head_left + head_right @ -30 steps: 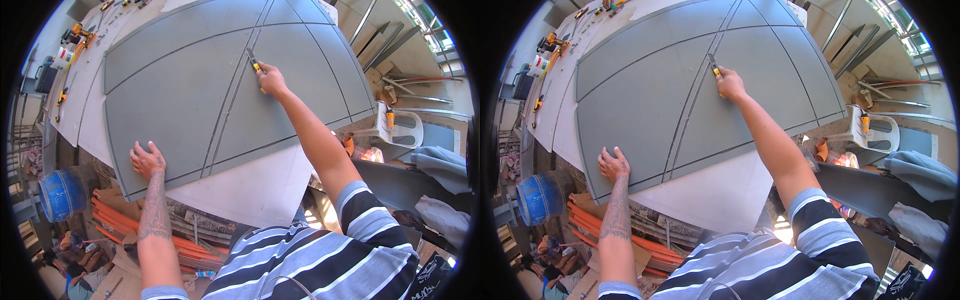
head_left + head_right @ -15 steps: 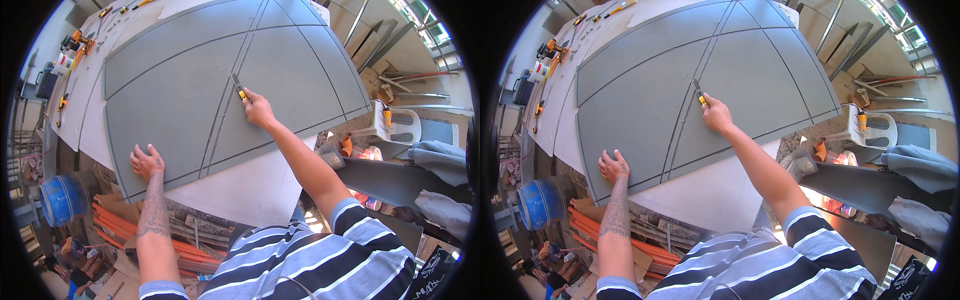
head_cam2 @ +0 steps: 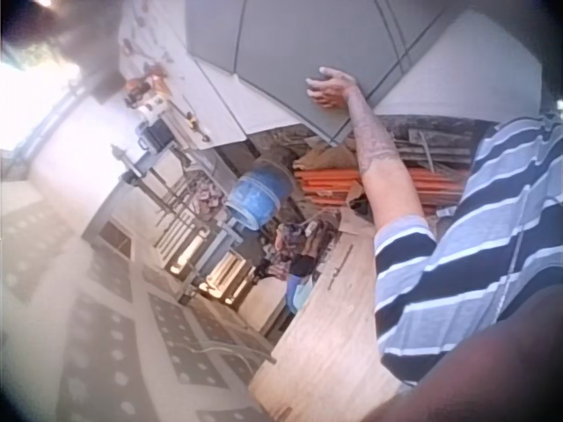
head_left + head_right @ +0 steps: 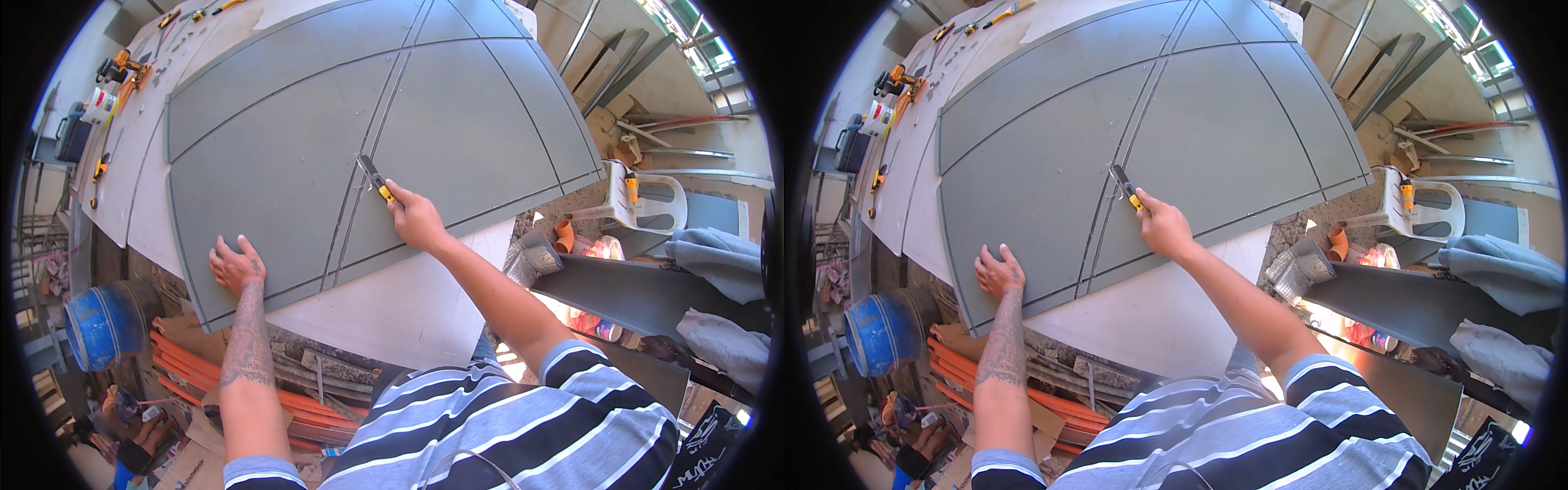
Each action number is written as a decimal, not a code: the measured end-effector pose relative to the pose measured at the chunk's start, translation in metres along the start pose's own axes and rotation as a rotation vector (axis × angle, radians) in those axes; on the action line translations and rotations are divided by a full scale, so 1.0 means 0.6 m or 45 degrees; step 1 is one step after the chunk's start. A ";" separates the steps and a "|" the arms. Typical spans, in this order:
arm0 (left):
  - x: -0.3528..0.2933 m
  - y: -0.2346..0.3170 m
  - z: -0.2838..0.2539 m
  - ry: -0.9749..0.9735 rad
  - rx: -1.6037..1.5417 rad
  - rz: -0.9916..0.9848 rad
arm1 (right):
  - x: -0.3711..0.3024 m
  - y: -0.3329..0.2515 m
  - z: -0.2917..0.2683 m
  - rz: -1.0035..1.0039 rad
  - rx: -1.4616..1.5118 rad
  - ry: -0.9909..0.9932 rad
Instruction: The person uses a utility knife to score and cut a large gray composite panel laid on a workbench. They repeatedly score along pre-marked lines, rotate the panel to access different edges, and continue cutting until the panel is separated into sections.
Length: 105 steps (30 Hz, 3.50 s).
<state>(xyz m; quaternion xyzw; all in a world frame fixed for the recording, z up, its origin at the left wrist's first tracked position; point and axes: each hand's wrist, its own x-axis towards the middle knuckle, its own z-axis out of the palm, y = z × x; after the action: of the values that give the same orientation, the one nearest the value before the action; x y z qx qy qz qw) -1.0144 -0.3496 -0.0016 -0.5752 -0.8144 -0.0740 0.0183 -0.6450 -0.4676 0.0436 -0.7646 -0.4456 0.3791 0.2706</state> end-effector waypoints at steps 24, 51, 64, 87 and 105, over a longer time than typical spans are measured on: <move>-0.003 0.000 -0.011 -0.052 -0.065 -0.014 | -0.005 0.018 0.018 -0.017 0.129 0.072; 0.000 -0.006 -0.010 -0.054 -0.045 -0.014 | -0.187 0.015 0.092 -0.087 0.206 -0.111; -0.002 -0.005 -0.016 -0.082 -0.113 -0.013 | -0.082 0.011 0.066 -0.047 0.077 0.057; 0.000 -0.007 -0.004 -0.029 -0.110 -0.008 | -0.243 0.009 0.138 -0.177 -0.048 -0.223; -0.001 -0.010 -0.007 -0.062 -0.114 -0.012 | -0.218 -0.007 0.107 0.058 0.105 -0.322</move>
<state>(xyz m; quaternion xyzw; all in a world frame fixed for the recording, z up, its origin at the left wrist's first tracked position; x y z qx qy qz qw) -1.0201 -0.3526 0.0017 -0.5734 -0.8131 -0.0967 -0.0275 -0.7409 -0.5765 0.0548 -0.7089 -0.4426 0.4964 0.2348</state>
